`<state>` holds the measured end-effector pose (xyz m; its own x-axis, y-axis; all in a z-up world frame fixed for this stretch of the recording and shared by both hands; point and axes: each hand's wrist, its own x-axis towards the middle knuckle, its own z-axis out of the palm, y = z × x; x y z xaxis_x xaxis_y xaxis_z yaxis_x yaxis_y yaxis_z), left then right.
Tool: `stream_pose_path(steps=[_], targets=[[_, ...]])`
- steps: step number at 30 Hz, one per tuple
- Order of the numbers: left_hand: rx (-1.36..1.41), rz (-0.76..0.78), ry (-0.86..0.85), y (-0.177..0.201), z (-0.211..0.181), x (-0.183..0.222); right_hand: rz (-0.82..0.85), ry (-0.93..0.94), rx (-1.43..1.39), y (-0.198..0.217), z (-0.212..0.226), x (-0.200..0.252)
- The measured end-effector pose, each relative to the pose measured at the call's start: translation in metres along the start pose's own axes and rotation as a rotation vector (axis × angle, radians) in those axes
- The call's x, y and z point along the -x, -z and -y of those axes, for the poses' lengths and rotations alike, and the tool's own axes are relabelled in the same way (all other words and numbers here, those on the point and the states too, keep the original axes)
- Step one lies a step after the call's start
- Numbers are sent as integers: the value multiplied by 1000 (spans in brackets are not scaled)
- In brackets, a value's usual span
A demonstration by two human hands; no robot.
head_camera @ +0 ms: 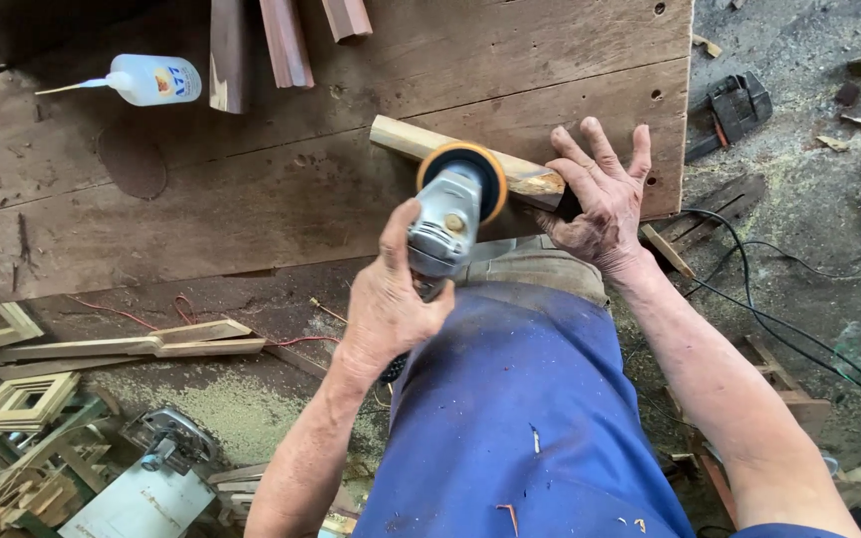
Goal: Sanding the edges and surfaces of small wooden blocks using a handheld power sander on a workbench.
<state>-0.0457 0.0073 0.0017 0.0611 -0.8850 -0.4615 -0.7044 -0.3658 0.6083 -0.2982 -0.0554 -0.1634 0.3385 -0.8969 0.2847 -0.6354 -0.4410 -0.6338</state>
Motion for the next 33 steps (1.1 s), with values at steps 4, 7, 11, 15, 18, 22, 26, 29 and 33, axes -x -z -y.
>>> stream_pose_path(steps=[4,7,11,15,18,22,26,29,33], targets=[[-42,41,-14,-3,-10,3,0,-1,9,-1,-1,1],[-46,5,43,7,-12,-1,-4,-2,-5,-1,0,-1],[67,-131,147,30,-5,-9,-24,4,3,2,3,-3],[68,-238,150,44,23,-16,-30,-11,7,0,3,-3],[90,-205,152,39,8,-15,-31,8,7,0,1,-3],[124,-131,127,23,0,-8,-40,7,9,0,2,-3],[46,-52,49,6,-1,-2,-41,4,14,-2,1,-1],[13,-26,-16,-4,2,1,-37,13,4,-2,-1,-1],[-42,3,-85,-18,-2,3,-28,-2,28,0,0,1]])
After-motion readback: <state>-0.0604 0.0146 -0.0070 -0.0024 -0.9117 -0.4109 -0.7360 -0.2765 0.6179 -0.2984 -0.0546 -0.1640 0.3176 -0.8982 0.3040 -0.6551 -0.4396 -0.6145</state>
